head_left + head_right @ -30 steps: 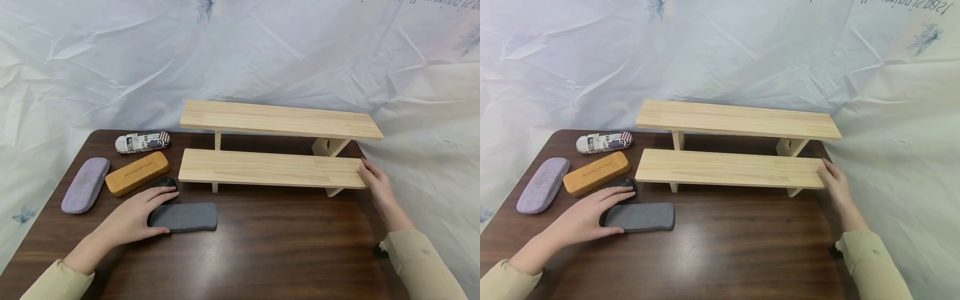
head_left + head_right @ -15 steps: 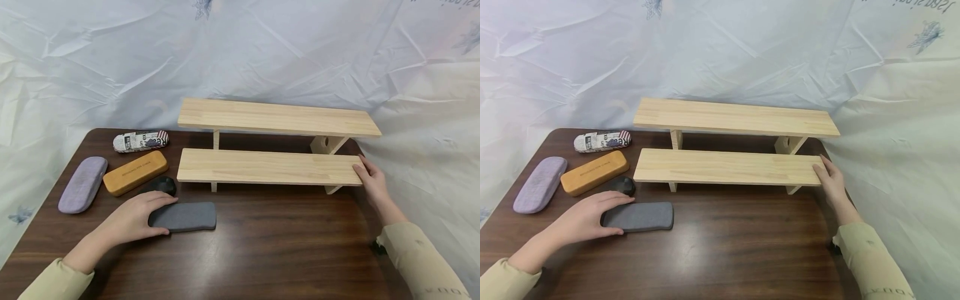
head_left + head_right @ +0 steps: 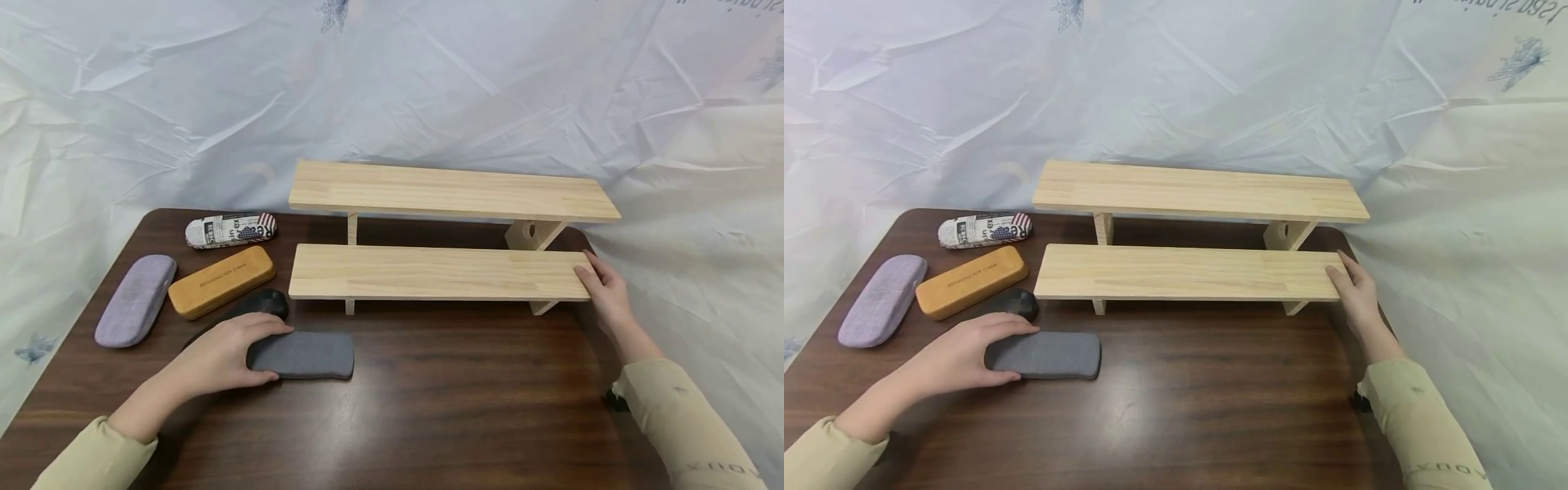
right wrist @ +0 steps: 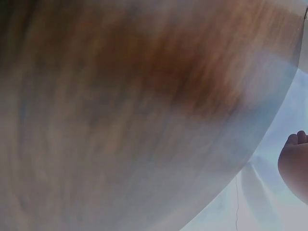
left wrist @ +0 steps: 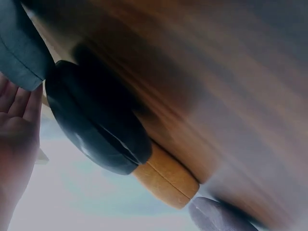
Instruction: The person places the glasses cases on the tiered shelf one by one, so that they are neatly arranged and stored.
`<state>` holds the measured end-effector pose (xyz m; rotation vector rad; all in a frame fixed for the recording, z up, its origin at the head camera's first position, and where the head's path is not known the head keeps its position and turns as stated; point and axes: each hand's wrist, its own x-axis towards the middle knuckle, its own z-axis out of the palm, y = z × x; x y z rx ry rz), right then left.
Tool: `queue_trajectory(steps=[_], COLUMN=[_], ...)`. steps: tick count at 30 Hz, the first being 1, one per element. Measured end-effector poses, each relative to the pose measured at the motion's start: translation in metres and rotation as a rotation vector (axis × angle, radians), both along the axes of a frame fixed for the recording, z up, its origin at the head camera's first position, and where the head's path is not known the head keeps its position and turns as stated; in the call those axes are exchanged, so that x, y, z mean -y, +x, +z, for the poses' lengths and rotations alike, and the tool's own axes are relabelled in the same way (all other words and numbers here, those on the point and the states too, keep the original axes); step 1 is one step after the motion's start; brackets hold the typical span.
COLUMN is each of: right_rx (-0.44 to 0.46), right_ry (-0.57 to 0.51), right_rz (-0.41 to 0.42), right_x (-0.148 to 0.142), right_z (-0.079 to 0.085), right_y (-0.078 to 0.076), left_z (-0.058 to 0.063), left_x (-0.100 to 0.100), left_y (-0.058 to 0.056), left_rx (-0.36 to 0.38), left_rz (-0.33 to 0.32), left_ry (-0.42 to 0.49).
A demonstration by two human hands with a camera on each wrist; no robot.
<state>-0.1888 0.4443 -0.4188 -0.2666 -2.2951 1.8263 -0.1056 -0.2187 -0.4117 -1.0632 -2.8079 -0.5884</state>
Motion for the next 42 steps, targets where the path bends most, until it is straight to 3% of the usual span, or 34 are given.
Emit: queue_trajectory(steps=[12,21,30,42], right_rx=[0.030,0.018,0.023,0.062], right_ry=[0.164,0.148,0.162,0.219], right_rz=[-0.020,-0.023,-0.016,-0.029], right_x=[0.002,0.001,0.001,0.000], right_z=[0.000,-0.002,-0.002,0.000], right_y=[-0.001,-0.001,0.000,-0.002], left_z=[0.006,0.014,0.036,0.072], left_x=[-0.016,-0.032,-0.049,-0.077], left_y=[0.001,-0.007,-0.027,-0.068], left_rx=[-0.046,-0.095,-0.086,-0.079], left_rz=[-0.035,-0.047,-0.036,0.005], left_ry=[0.141,0.304,0.465,0.618])
